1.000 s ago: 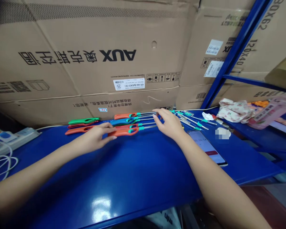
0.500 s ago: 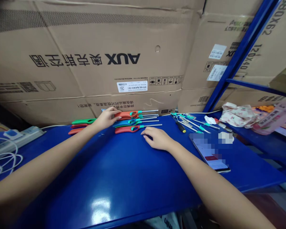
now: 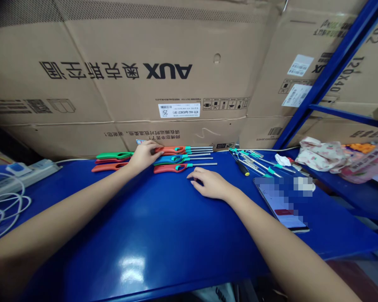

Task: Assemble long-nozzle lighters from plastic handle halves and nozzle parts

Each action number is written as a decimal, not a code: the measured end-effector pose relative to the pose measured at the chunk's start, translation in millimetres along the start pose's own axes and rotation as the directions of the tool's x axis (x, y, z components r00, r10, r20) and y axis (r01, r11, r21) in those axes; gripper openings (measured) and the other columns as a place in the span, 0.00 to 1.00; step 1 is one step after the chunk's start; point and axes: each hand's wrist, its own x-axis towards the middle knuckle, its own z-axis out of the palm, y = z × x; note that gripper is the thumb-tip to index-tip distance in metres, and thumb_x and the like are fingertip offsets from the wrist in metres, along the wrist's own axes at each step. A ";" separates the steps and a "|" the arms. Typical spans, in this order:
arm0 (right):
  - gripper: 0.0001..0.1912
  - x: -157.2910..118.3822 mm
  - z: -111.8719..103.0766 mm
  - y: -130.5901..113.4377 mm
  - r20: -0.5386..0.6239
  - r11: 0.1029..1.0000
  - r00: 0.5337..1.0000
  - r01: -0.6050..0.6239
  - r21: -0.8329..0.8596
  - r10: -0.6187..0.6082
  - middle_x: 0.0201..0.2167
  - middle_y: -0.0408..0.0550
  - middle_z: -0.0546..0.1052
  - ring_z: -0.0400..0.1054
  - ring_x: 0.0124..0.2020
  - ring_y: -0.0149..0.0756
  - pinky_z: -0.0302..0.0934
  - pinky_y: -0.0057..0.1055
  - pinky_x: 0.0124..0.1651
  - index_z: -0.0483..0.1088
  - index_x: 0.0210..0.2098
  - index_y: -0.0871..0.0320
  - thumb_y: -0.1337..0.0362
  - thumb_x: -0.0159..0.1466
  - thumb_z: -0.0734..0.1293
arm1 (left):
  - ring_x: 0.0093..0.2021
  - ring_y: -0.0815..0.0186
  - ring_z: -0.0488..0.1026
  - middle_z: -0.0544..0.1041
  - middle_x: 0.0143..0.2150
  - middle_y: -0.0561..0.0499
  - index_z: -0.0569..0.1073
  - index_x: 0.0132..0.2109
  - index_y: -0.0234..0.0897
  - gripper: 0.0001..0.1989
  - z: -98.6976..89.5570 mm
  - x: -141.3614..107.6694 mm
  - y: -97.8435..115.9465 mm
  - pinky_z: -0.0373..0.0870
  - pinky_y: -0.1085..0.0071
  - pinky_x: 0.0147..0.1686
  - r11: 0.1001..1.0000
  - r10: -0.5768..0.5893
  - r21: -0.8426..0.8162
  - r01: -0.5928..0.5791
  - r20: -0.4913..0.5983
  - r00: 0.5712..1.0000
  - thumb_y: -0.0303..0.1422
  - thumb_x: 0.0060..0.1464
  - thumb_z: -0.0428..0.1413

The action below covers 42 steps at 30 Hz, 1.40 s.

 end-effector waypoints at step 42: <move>0.20 0.1 -5.0 -9.1 0.147 0.995 0.984 -0.096 -0.030 0.100 0.40 0.48 0.75 0.70 0.38 0.38 0.64 0.36 0.42 0.68 0.60 0.52 0.60 0.71 0.60 | 0.41 0.55 0.73 0.73 0.41 0.44 0.79 0.35 0.38 0.08 -76.1 -64.1 -74.7 0.69 0.64 0.39 0.910 -0.258 0.348 0.224 0.055 0.964 0.36 0.55 0.58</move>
